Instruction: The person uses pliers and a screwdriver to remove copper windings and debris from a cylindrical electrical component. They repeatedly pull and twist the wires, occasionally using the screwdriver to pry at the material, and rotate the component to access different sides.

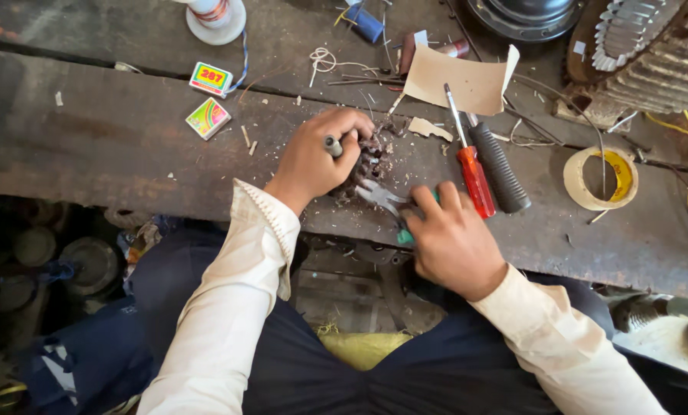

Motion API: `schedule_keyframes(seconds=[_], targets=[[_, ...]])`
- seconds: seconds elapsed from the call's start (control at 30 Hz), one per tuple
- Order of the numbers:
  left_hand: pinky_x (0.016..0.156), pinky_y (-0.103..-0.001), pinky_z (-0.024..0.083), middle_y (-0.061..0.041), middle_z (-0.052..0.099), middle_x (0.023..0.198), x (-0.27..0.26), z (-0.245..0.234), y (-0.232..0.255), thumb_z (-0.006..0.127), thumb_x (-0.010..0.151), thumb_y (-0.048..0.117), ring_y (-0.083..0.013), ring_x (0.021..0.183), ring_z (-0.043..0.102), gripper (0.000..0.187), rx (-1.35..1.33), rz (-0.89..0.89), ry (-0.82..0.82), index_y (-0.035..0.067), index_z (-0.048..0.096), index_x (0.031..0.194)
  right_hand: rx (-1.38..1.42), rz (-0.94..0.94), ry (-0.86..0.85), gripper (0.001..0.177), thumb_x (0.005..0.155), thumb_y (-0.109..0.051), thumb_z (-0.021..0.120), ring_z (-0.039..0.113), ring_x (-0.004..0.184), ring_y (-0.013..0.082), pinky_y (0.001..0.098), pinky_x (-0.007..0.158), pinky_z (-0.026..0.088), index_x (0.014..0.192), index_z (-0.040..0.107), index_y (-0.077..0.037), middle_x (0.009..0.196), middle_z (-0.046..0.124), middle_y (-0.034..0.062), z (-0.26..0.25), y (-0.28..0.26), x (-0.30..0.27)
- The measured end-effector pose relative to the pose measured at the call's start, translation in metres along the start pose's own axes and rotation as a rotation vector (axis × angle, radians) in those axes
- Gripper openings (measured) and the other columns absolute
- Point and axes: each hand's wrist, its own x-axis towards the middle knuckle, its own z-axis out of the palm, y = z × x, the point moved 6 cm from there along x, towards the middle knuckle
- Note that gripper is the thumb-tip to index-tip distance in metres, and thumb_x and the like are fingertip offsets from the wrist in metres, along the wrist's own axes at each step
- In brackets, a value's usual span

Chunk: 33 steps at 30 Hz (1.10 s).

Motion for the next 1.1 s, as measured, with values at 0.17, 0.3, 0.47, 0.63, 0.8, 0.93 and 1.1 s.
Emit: schedule_keyframes(seconds=[0.17, 0.3, 0.47, 0.63, 0.8, 0.93, 1.1], targets=[[0.083, -0.041, 0.055, -0.01, 0.073, 0.101, 0.001, 0.003, 0.0, 0.058, 0.092, 0.001, -0.0336, 0.094, 0.069, 0.012, 0.051, -0.013, -0.013, 0.006, 0.065, 0.1, -0.336, -0.091, 0.131, 0.028, 0.082, -0.019, 0.058, 0.056, 0.103, 0.038, 0.0458, 0.083, 0.047, 0.095, 0.071, 0.003, 0.12, 0.06, 0.0182, -0.009, -0.01, -0.007], [0.083, -0.04, 0.056, -0.01, 0.073, 0.103, 0.0, 0.003, -0.001, 0.058, 0.092, 0.001, -0.0316, 0.094, 0.07, 0.012, 0.026, -0.029, 0.027, 0.006, 0.065, 0.101, -0.264, 0.11, 0.233, 0.027, 0.08, -0.015, 0.06, 0.055, 0.122, 0.0357, 0.0498, 0.102, 0.044, 0.102, 0.071, -0.003, 0.128, 0.059, 0.0159, -0.01, -0.012, -0.007], [0.088, -0.041, 0.055, -0.01, 0.073, 0.108, -0.005, 0.0, 0.007, 0.06, 0.092, 0.001, -0.0328, 0.1, 0.07, 0.011, 0.095, 0.053, 0.074, 0.005, 0.063, 0.102, -0.175, 0.184, 0.236, 0.034, 0.073, -0.01, 0.066, 0.053, 0.127, 0.0357, 0.0528, 0.108, 0.041, 0.106, 0.072, -0.011, 0.136, 0.059, 0.0126, -0.02, 0.013, -0.01], [0.087, -0.041, 0.056, -0.01, 0.073, 0.107, -0.002, 0.0, 0.0, 0.06, 0.094, 0.003, -0.0319, 0.099, 0.07, 0.011, 0.047, -0.03, 0.058, 0.006, 0.064, 0.104, 0.093, 0.247, 0.192, 0.048, 0.063, -0.002, 0.07, 0.058, 0.116, 0.0377, 0.0463, 0.1, 0.048, 0.111, 0.073, -0.005, 0.128, 0.061, 0.0145, -0.021, 0.043, -0.011], [0.085, -0.043, 0.055, -0.011, 0.072, 0.105, 0.0, -0.001, -0.003, 0.06, 0.095, 0.006, -0.034, 0.098, 0.068, 0.011, 0.045, -0.038, 0.031, 0.006, 0.064, 0.106, 0.339, 0.229, 0.41, 0.028, 0.075, 0.002, 0.069, 0.064, 0.108, 0.0353, 0.0434, 0.094, 0.053, 0.102, 0.069, -0.004, 0.122, 0.065, 0.0131, -0.027, 0.039, -0.018], [0.083, -0.044, 0.054, -0.011, 0.072, 0.103, 0.001, -0.002, -0.005, 0.06, 0.095, 0.007, -0.0346, 0.097, 0.068, 0.012, 0.053, -0.035, 0.044, 0.007, 0.064, 0.106, 0.395, 0.214, 0.275, 0.028, 0.07, 0.003, 0.069, 0.066, 0.099, 0.0381, 0.0448, 0.088, 0.054, 0.098, 0.067, -0.001, 0.113, 0.067, 0.0164, -0.012, 0.027, -0.007], [0.083, -0.044, 0.054, -0.011, 0.072, 0.1, 0.0, 0.001, -0.006, 0.061, 0.095, 0.007, -0.0346, 0.095, 0.067, 0.01, 0.065, -0.014, 0.053, 0.008, 0.065, 0.105, 0.503, 0.267, 0.295, 0.022, 0.081, 0.0, 0.071, 0.071, 0.094, 0.0369, 0.0411, 0.083, 0.056, 0.103, 0.066, -0.002, 0.107, 0.072, 0.0165, -0.016, 0.031, -0.008]])
